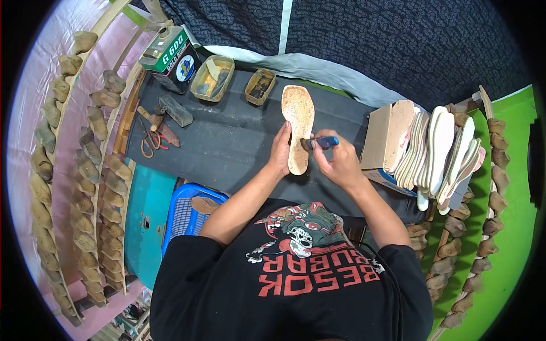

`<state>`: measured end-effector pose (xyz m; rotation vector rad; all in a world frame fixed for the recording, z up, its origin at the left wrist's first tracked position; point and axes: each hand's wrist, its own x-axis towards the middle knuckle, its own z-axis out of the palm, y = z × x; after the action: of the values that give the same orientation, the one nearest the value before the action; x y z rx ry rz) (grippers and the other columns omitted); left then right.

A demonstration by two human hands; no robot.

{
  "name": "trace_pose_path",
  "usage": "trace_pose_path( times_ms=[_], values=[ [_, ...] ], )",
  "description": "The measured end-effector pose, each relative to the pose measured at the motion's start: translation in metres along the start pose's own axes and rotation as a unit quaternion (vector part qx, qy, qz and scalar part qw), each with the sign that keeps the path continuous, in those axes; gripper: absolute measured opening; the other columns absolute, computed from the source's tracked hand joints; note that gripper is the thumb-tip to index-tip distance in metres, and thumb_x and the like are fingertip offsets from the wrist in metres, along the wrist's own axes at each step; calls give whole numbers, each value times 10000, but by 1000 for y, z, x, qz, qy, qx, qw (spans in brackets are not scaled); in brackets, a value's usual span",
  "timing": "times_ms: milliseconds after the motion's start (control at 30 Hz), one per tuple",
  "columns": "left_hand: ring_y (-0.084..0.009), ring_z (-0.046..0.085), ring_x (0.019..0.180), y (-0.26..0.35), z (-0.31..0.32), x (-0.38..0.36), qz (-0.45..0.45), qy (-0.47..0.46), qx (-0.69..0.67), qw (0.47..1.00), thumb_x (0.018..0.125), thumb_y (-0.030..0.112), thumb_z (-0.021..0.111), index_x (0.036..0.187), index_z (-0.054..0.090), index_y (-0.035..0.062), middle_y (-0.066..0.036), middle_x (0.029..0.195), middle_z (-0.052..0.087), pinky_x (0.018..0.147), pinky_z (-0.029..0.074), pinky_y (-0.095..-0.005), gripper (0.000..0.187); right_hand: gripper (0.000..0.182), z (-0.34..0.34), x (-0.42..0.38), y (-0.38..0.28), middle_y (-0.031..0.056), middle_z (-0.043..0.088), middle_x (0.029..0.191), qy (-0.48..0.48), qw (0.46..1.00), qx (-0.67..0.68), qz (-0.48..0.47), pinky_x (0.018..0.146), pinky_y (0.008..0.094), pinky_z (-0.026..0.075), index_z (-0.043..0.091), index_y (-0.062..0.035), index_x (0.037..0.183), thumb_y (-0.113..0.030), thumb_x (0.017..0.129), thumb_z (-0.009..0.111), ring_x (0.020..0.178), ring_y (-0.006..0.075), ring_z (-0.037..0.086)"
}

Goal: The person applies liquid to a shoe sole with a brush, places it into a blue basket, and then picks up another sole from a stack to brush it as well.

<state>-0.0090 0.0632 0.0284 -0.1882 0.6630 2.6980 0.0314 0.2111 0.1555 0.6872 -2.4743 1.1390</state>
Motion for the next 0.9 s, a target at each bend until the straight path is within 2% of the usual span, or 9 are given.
trace_pose_path(
  times_ms=[167, 333, 533, 600, 700, 800, 900],
  values=[
    [-229, 715, 902, -7, -11, 6, -39, 8, -3, 999, 1066, 516, 509, 1389, 535, 107, -106, 1150, 688, 769, 621, -375, 521, 149, -4, 11, 14, 169, 685, 874, 36, 999, -9, 33, 704, 403, 543, 602, 13, 1029, -30, 921, 695, 764, 332, 699],
    [-225, 703, 969, -11, -15, 6, -64, 19, -13, 998, 1076, 494, 500, 1388, 549, 122, -87, 1173, 686, 815, 611, -377, 489, 148, -11, 7, 10, 169, 687, 879, 17, 999, -13, 39, 704, 406, 545, 606, 17, 1029, -30, 920, 693, 767, 334, 702],
    [-205, 682, 1049, -12, -9, 8, -88, -3, -63, 994, 1085, 470, 497, 1390, 564, 128, -57, 1206, 682, 926, 568, -384, 463, 156, -7, -10, 4, 172, 687, 889, 4, 1000, -6, -21, 720, 410, 553, 598, 18, 1023, -15, 898, 685, 788, 340, 708],
    [-206, 684, 1039, -15, -6, 8, -83, 20, -58, 995, 1084, 471, 498, 1386, 566, 130, -59, 1207, 682, 917, 573, -386, 460, 150, -10, -8, 7, 179, 685, 911, 22, 1000, -3, 18, 730, 410, 551, 597, 14, 1025, -14, 907, 686, 807, 355, 705],
    [-204, 684, 1028, -13, -15, 8, -108, -35, -37, 993, 1077, 494, 500, 1373, 571, 132, -63, 1178, 689, 891, 582, -384, 473, 134, -12, 1, 12, 182, 681, 915, 44, 999, -15, 25, 732, 418, 545, 601, 8, 1028, -14, 922, 681, 812, 371, 698],
    [-212, 696, 966, -14, -6, 8, -88, 24, -56, 994, 1068, 521, 502, 1351, 579, 134, -75, 1132, 699, 823, 598, -376, 485, 149, -14, -2, 9, 184, 676, 908, 15, 1000, -8, 5, 734, 431, 540, 604, 8, 1028, -23, 909, 688, 806, 378, 688],
    [-229, 703, 878, -8, -6, 11, -96, 32, -58, 993, 1064, 545, 492, 1322, 592, 132, -93, 1078, 700, 751, 601, -375, 497, 174, -13, -13, -4, 183, 672, 901, -38, 999, 11, -9, 740, 441, 536, 606, 5, 1027, -35, 885, 698, 804, 381, 680]
  ],
)
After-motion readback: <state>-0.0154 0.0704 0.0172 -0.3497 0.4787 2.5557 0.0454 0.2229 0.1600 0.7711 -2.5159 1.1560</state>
